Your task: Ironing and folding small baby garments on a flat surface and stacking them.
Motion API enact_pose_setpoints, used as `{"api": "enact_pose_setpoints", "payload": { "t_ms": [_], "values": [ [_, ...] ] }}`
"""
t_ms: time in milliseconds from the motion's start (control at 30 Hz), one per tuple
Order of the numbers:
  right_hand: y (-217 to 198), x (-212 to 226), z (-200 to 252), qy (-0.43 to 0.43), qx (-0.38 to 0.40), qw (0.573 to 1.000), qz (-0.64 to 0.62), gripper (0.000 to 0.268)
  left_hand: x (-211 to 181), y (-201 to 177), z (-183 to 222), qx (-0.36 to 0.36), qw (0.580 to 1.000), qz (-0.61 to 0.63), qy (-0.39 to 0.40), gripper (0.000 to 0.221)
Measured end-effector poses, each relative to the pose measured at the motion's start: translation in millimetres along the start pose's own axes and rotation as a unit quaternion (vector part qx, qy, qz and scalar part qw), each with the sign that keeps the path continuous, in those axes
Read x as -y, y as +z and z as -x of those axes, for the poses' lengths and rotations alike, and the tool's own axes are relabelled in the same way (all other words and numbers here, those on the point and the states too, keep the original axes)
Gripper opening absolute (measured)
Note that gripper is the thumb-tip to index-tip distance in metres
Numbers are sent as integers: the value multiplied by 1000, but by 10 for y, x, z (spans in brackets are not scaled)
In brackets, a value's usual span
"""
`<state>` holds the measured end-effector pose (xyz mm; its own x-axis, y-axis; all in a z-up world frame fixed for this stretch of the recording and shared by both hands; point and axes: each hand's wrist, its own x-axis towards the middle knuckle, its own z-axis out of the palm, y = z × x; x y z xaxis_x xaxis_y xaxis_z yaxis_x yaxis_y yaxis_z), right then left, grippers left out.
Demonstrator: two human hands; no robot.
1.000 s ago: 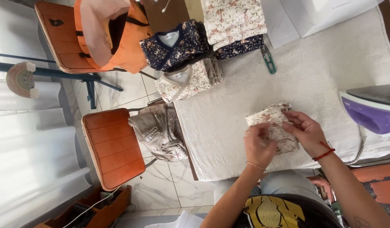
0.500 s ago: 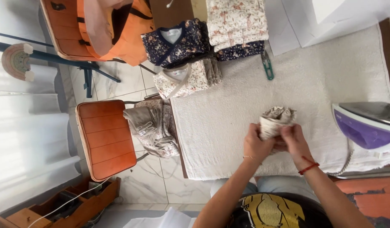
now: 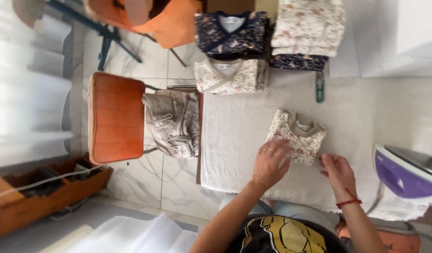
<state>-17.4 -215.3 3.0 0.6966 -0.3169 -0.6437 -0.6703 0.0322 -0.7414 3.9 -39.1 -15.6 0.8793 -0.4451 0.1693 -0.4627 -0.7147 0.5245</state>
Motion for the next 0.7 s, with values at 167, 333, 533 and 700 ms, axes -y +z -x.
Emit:
{"api": "enact_pose_setpoints", "payload": {
  "t_ms": [167,333,533,700],
  "values": [
    [277,255,22,-23,-31,996,75,70,202,331,-91,-39,888,140,-436,38],
    [420,257,-280,34,-54,967,248,79,255,434,-227,-107,894,73,-428,23],
    [537,483,-157,-30,-43,965,259,68,213,265,-459,80,857,164,-483,59],
    [440,1234,-373,-128,-48,978,155,65,-42,-894,-1122,62,808,355,-467,75]
  ]
}}
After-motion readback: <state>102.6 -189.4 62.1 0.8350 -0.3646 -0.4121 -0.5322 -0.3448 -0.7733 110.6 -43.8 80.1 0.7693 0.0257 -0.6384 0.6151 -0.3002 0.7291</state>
